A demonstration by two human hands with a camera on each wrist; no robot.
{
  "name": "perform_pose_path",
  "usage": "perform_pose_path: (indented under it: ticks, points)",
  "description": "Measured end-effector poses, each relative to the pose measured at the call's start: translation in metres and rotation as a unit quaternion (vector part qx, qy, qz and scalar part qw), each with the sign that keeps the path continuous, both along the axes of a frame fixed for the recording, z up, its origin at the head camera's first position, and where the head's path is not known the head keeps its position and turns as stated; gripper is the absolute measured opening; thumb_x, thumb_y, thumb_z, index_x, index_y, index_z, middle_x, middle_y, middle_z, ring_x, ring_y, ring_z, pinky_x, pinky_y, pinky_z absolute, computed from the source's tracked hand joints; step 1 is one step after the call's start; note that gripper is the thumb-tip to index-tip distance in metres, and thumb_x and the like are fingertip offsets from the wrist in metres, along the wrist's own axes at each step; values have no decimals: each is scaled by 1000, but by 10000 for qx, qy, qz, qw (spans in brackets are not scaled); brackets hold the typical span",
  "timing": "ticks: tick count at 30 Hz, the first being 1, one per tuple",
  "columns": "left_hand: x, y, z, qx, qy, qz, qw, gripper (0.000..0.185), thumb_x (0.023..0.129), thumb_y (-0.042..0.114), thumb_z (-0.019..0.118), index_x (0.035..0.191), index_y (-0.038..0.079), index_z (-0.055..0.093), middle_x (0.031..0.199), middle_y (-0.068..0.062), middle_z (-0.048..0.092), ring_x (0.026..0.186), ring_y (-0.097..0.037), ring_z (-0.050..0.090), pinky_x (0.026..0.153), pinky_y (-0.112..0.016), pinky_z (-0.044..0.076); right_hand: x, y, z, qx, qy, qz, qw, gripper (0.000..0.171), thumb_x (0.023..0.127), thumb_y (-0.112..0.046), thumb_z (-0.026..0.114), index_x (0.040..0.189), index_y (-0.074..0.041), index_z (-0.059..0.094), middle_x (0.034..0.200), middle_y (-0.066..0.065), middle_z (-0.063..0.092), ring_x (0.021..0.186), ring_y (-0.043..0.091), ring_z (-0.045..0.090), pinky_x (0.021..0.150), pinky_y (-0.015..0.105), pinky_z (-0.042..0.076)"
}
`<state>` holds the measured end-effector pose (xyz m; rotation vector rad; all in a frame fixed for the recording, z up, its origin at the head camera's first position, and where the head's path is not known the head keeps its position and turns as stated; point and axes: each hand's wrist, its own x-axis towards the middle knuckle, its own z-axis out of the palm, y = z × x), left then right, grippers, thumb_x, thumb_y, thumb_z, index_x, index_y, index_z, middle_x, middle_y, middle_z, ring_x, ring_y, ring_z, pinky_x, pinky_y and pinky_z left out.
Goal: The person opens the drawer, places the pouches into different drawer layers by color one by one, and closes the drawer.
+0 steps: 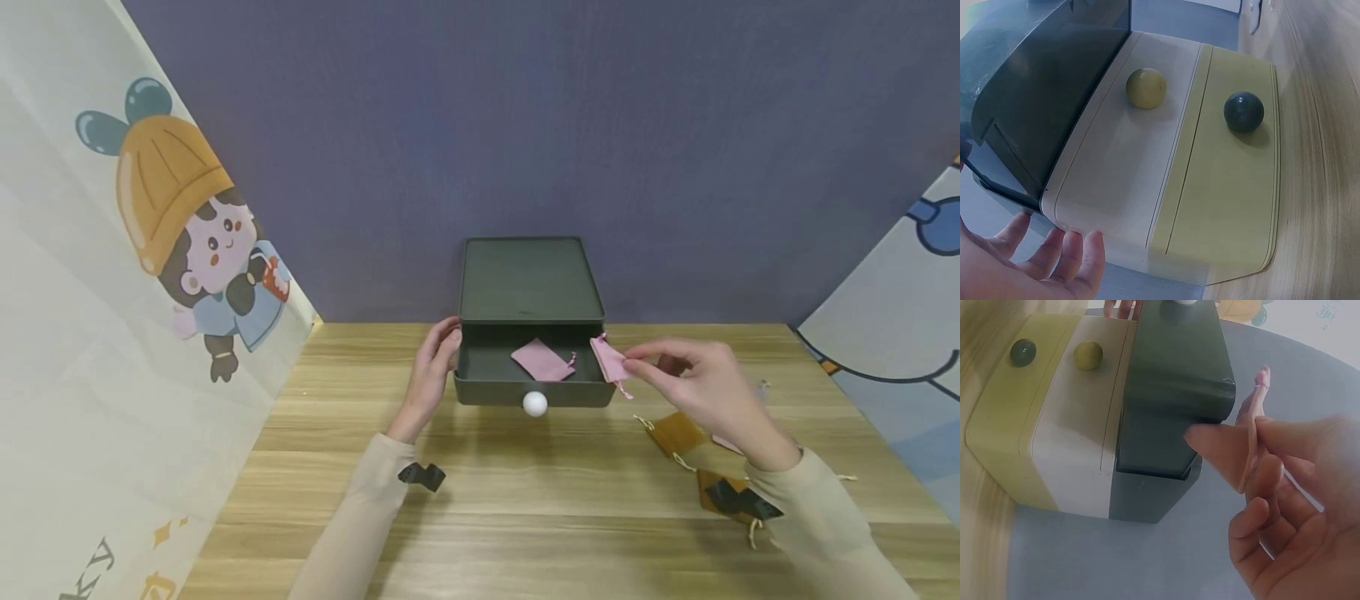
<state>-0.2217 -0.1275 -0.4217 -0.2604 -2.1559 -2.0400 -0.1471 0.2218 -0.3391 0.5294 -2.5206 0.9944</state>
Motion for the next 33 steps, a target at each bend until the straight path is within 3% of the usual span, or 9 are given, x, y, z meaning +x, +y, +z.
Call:
perform_pose_path:
  ticks: [12,21,33]
  points:
    - [1,-2,1,73,-89,-25,9999,56,107,31,50,155,2,50,158,-20,54,142,-36,52,92,-30,50,-4,-5,5,-116,514,131,9985,16,87,-5,87,97,-17,85,59,-13,59,49,3,44,43,19,31]
    - [1,0,2,68,-86,-11,9999,54,108,30,50,155,2,50,158,-20,54,142,-35,52,92,-28,49,-7,-11,6,-142,1163,-20,9931,18,84,2,87,95,-13,85,67,-5,67,51,0,43,45,15,32]
    - [3,0,2,67,-97,39,9999,54,107,30,52,154,3,51,157,-20,55,141,-34,53,92,-29,50,-7,-22,11,-329,1159,315,9922,21,83,3,88,95,-14,85,73,-8,71,52,1,45,46,15,33]
